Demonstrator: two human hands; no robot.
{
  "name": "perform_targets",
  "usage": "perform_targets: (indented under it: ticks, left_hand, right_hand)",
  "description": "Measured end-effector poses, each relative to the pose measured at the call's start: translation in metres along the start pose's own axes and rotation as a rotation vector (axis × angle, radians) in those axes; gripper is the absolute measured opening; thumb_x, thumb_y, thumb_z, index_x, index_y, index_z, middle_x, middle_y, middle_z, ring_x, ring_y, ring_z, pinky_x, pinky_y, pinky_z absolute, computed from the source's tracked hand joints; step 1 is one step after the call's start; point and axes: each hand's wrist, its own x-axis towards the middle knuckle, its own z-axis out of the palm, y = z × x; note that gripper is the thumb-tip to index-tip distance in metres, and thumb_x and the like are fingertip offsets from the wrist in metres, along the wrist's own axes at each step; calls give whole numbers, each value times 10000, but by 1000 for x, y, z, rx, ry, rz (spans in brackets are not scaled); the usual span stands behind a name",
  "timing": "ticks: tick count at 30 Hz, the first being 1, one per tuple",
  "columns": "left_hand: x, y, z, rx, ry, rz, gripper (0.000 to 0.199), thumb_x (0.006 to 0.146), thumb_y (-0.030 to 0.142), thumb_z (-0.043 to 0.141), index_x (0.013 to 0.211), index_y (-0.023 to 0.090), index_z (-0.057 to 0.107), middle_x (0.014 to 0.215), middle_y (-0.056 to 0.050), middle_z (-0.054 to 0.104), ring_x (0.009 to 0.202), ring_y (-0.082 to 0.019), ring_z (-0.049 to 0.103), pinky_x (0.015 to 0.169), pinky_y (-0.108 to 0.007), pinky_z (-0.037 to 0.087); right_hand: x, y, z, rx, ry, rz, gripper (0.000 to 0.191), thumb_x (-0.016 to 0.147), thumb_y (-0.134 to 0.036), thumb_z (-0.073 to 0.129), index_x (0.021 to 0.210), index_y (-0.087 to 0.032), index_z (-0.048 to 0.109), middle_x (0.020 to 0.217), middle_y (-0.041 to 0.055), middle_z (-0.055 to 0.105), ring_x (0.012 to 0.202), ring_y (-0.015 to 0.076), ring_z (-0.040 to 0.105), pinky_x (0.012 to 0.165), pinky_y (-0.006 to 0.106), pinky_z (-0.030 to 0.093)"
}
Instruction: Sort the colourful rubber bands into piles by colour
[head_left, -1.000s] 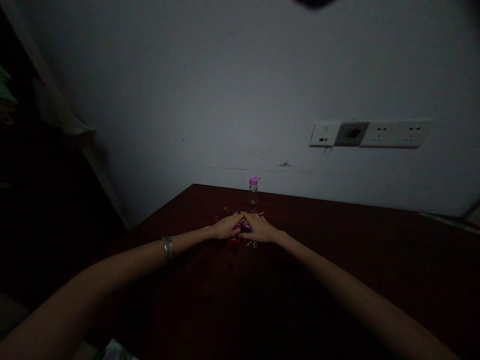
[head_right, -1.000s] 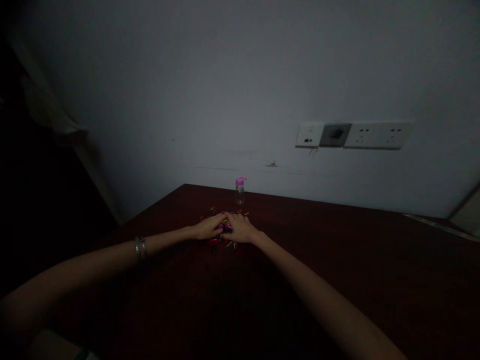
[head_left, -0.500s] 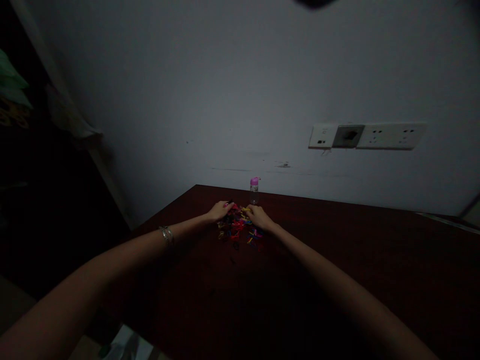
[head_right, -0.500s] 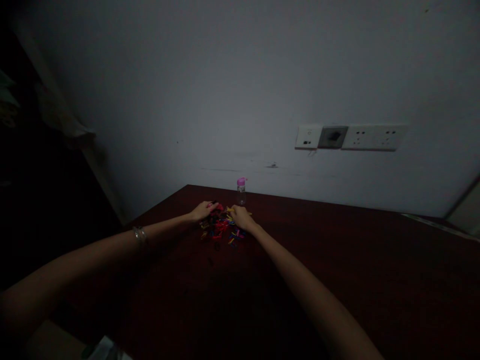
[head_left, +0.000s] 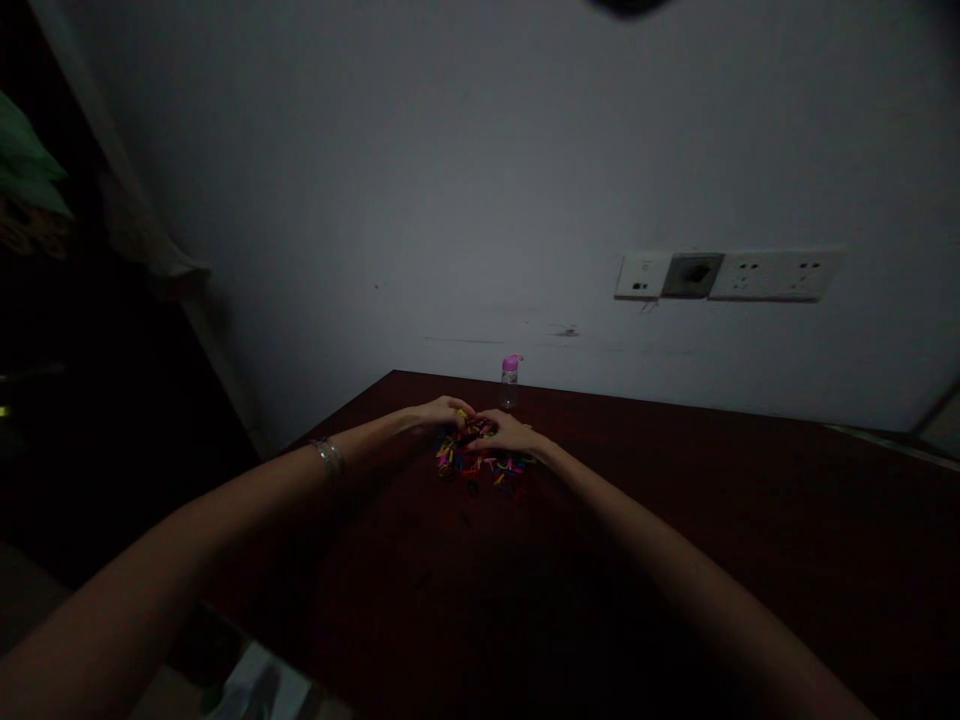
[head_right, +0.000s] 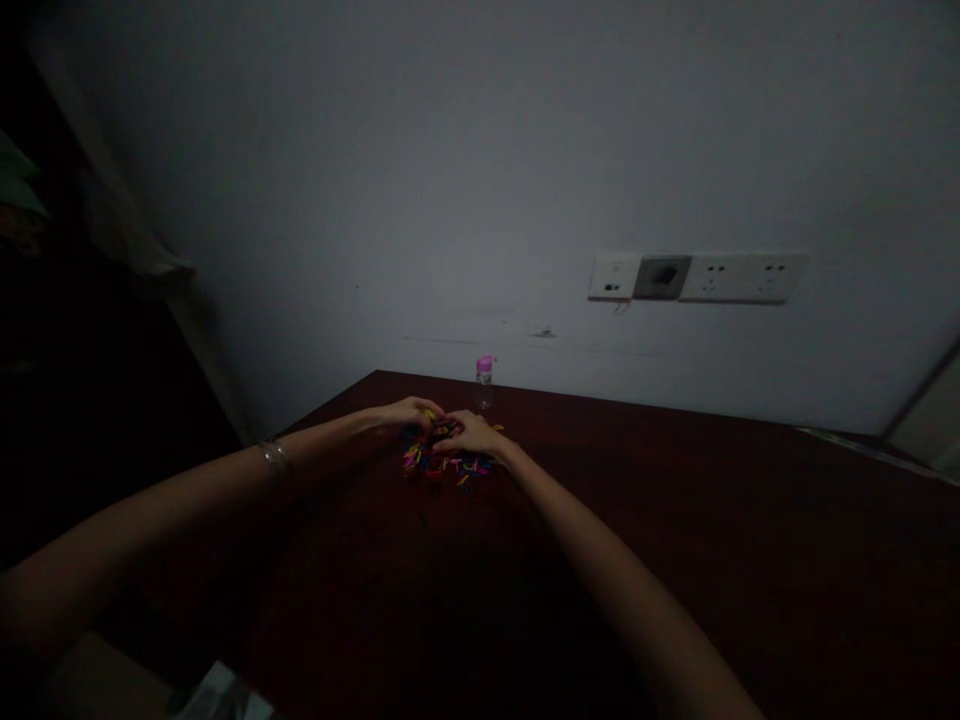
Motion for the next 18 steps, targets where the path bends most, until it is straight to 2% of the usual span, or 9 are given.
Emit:
perform_targets:
  ticks: [2,4,7,10,12,14,16,18]
  left_hand:
    - [-6,-4,1,13,-82,-52,455,506,48,549,947,144,604,725,6,626,627,-110,545,590,-210,428]
    - [-8,-9,0,86,-97,-76,455,498,38,552,938,143,602,671,23,605,589,-101,523,554,-198,408]
    - [-7,-14,-2,242,-45,-117,301,568,102,567,866,128,611,543,41,540,479,-83,455,486,-196,361]
    - [-4,-16,-6,335,5,-157,160,681,234,544,778,128,614,484,40,493,392,-65,383,441,-200,309]
    - [-3,-15,-8,364,55,-158,229,740,327,502,730,128,615,480,28,493,377,-63,367,434,-202,290]
    - [-2,-12,-9,373,139,-156,331,779,397,449,710,125,623,474,16,496,387,-71,379,441,-205,292]
    - [-2,-8,-10,349,231,-139,397,799,430,410,705,115,633,487,-1,513,421,-85,412,464,-209,311]
    - [-2,-4,-10,286,274,-96,418,807,429,395,723,103,643,558,-28,565,489,-100,467,506,-210,344]
  right_hand:
    - [-8,-3,6,-176,-45,-18,801,533,-574,683,1206,-183,493,1188,128,505,1071,282,459,896,401,347]
    - [-15,-7,10,-297,-79,-32,792,595,-613,624,1237,-181,453,1208,149,466,1088,290,443,900,403,345]
    - [-22,-12,13,-413,-74,-21,558,774,-564,465,1178,-179,474,1156,146,491,1005,245,513,821,338,395]
    - [-23,-16,13,-483,-64,23,363,852,-454,394,1068,-187,513,1026,115,577,910,217,561,739,292,398]
    - [-19,-16,11,-410,-13,63,302,853,-413,404,978,-176,543,910,96,616,817,197,576,690,266,382]
    - [-13,-15,7,-239,99,112,290,841,-407,418,844,-160,569,792,72,621,717,172,565,637,244,362]
    - [-6,-12,1,-92,210,163,353,845,-418,380,704,-150,561,681,48,595,634,152,535,578,232,341]
    - [2,-10,-6,-20,273,200,442,857,-442,301,634,-143,540,601,28,554,569,138,502,524,226,321]
